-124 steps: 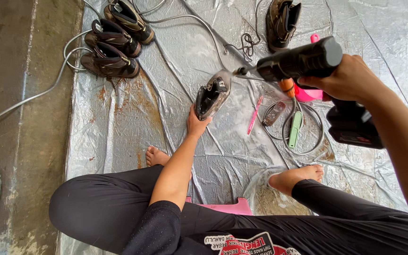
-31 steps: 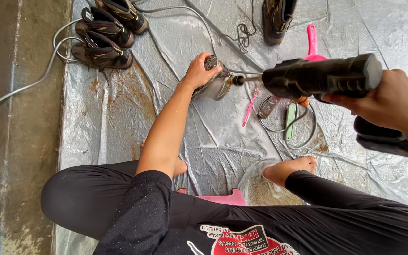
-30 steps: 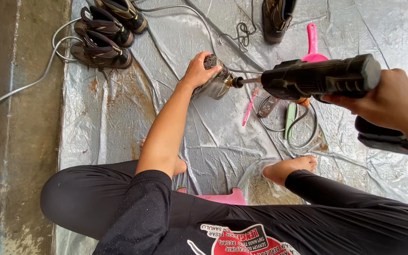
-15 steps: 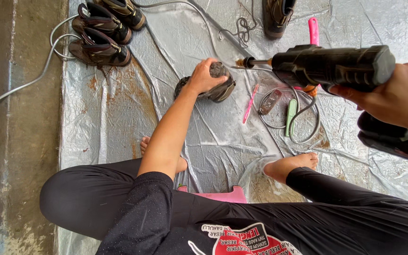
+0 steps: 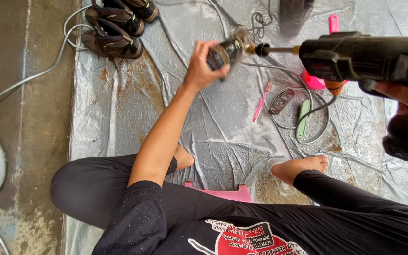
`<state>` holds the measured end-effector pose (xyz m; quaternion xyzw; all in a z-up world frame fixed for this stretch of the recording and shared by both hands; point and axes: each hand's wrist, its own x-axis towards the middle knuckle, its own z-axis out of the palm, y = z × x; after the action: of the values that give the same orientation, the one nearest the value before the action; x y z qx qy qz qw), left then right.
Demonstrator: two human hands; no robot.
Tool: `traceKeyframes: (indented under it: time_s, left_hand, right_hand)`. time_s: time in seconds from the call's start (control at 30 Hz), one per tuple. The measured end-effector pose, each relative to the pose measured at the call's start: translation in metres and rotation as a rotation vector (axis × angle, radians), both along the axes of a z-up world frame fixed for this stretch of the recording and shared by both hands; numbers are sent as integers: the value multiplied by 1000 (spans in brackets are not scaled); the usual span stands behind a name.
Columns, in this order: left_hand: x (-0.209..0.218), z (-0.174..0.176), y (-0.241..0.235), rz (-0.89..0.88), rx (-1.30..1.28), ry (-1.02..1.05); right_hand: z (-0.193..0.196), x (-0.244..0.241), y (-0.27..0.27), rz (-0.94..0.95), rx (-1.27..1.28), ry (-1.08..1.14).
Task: The person scrubs a shoe with a pink brush and then uses a power drill with a brush attachment to clean the shoe's exterior and sole.
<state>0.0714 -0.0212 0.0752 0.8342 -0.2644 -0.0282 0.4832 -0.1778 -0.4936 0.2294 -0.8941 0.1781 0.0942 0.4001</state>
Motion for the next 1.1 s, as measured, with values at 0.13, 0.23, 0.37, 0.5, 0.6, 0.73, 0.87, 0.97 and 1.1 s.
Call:
traceKeyframes:
  time_s: [0.13,0.23,0.37,0.5,0.6,0.73,0.87,0.97,1.1]
  left_hand:
    - [-29,-32,14,-154,189,-168]
    - [-63,-43,25,-349,172,-122]
    - [-95,-69,34,-176,189,228]
    - [-81,-183,68,427,-129,435]
    - [-90,-181,62,706,103,827]
    - [-121,-135,23,1004,-175,1092]
    - [-132,-129,-6,1141,-479,1208]
    - [-126,-155,-13,1211,-566,1283]
    - [-118,-150,-14,1256,-730,1253]
  right_hand:
    - [7,-3,19,90,-55,59]
    - [12,-10,45,0,-37,118]
    - [21,-13,65,-57,-235,85]
    - [53,-5,99,68,-422,314]
    - [43,1,117,135,-429,263]
    - [-11,12,95,392,-573,-26]
    - [1,22,100,404,-615,148]
    - [-5,18,92,406,-622,185]
    - [-17,18,76,386,-783,25]
